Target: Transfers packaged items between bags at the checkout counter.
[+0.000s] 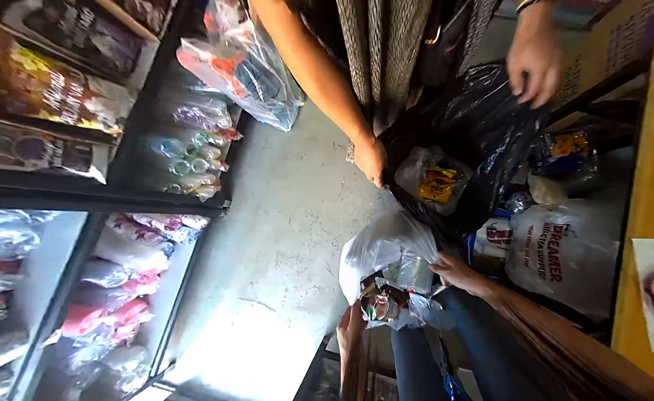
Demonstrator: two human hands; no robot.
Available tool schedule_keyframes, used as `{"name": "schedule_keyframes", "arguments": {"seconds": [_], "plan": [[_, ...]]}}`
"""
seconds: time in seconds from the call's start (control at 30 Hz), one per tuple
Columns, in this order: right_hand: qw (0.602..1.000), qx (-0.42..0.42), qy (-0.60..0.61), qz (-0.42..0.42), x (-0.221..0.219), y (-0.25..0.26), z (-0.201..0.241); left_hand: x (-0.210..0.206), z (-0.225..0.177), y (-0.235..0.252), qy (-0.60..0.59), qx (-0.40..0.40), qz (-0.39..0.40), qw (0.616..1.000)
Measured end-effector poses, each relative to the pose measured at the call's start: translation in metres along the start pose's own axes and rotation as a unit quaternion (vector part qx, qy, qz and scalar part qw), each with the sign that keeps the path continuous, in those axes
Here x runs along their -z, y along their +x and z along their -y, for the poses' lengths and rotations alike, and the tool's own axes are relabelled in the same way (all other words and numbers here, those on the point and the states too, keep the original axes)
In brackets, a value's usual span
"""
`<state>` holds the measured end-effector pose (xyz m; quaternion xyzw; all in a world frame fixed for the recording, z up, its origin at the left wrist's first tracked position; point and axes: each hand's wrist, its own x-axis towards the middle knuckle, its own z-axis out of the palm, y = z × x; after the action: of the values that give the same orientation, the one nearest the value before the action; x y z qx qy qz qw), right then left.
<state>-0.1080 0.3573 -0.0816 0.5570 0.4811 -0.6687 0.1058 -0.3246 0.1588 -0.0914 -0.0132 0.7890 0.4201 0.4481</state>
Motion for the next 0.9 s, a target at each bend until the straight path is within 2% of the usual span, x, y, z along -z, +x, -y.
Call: {"name": "schedule_keyframes", "arguments": {"seconds": [0.17,0.27,0.37,0.43,0.53,0.73,0.9], "plan": [[0.992,0.084,0.091,-0.015,0.041,-0.144,0.052,0.040,-0.102,-0.119,-0.006,-0.119,0.108,0.987],[0.978,0.138,0.152,-0.034,0.063,-0.215,0.072,0.051,-0.162,-0.192,0.012,-0.138,0.169,0.976],[0.965,0.177,0.190,-0.024,0.080,-0.264,0.080,0.053,-0.196,-0.245,0.033,-0.148,0.206,0.967],[0.964,0.188,0.186,-0.014,0.087,-0.286,0.076,0.051,-0.199,-0.262,0.028,-0.138,0.233,0.962],[0.966,0.194,0.171,-0.014,0.090,-0.298,0.057,0.041,-0.186,-0.263,0.040,-0.120,0.255,0.959],[0.967,0.143,0.204,-0.050,0.088,-0.288,0.020,0.003,-0.163,-0.236,0.146,-0.106,0.260,0.949],[0.951,0.181,0.239,-0.076,0.095,-0.282,-0.009,-0.019,-0.161,-0.234,0.175,-0.070,0.308,0.932]]}}
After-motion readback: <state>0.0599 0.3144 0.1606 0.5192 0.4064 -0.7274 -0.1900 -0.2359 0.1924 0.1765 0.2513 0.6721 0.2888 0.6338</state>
